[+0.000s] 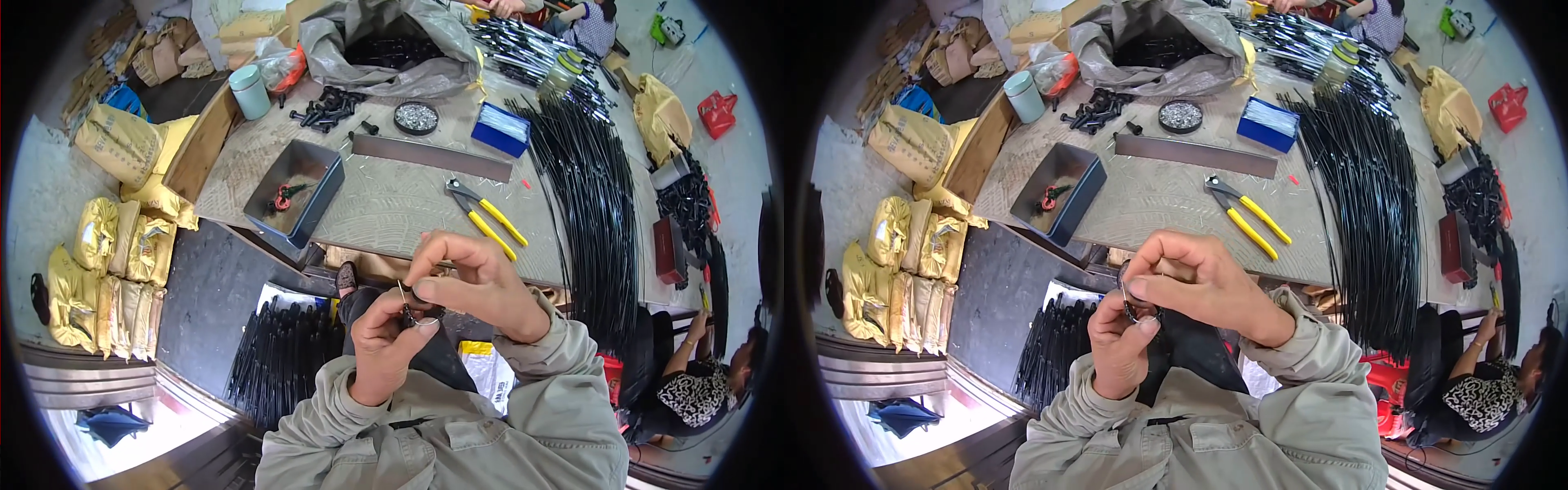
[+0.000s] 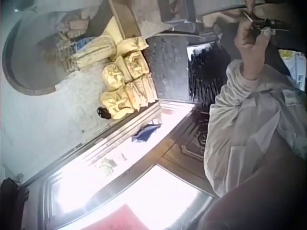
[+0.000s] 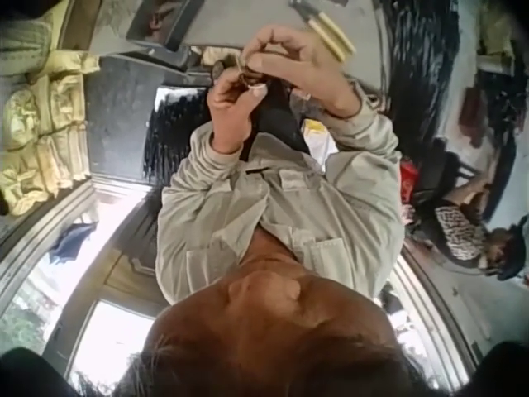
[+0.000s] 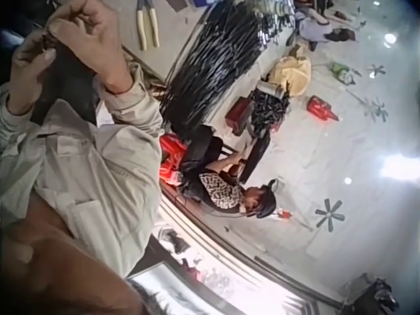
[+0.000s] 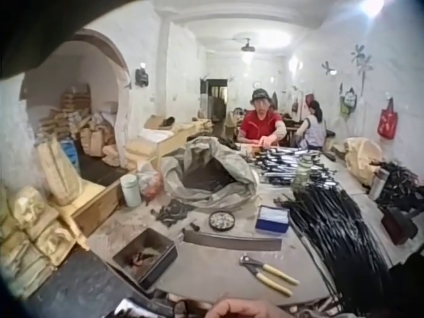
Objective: Assemble black rods into a central hub connector using pliers on a production floor.
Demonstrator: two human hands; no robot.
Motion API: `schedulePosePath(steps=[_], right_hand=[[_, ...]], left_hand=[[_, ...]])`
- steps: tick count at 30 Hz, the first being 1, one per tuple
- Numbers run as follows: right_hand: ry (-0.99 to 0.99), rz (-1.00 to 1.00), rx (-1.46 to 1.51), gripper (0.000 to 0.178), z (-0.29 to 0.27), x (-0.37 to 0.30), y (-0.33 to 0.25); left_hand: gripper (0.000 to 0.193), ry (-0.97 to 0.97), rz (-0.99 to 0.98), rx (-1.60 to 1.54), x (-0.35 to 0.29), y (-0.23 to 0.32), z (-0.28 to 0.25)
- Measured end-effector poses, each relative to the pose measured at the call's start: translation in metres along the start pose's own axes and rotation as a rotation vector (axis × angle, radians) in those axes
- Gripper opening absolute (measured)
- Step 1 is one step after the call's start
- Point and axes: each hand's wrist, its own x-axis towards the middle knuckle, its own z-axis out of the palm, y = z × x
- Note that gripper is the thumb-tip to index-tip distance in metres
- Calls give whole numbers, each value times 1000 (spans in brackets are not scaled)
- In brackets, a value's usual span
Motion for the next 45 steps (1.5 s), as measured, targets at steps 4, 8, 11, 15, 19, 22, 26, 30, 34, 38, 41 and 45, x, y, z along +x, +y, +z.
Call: schedulePosePath(steps=[4,8,11,15,19,22,26,30,34,38,41,45], right_hand=[[13,-104,-133,9,-9,2,13],[13,-226,-359,6,-15,5,16],[7,-396,-589,4,-17,9,16],[40,-472,-584,4,-18,14,15],[-62,-358,-312,8,-24,19,22],[-77,-403,-464,12,-23,20,16],[-99,-538,-708,23,-21,18,3],[3,-601,-881,28,-13,7,-2],[7,-611,-900,23,-12,8,0],[109,-712,-889,22,-10,6,15],[175,-780,-906,21,-6,5,24],[230,-842,-916,20,-2,4,30]], left_hand=[[23,18,-5,27,1,-1,4],[22,57,-16,48,1,-1,5],[21,82,-11,50,2,-1,5],[22,97,6,47,3,-1,7],[22,106,1,38,3,-1,7],[21,99,2,24,3,-3,5],[20,107,5,25,2,-1,2],[21,106,-11,30,4,3,2],[22,95,-4,-9,5,0,1],[24,41,-58,-160,3,3,-6],[24,42,-91,-121,3,4,-8],[27,9,-57,-93,4,3,-12]])
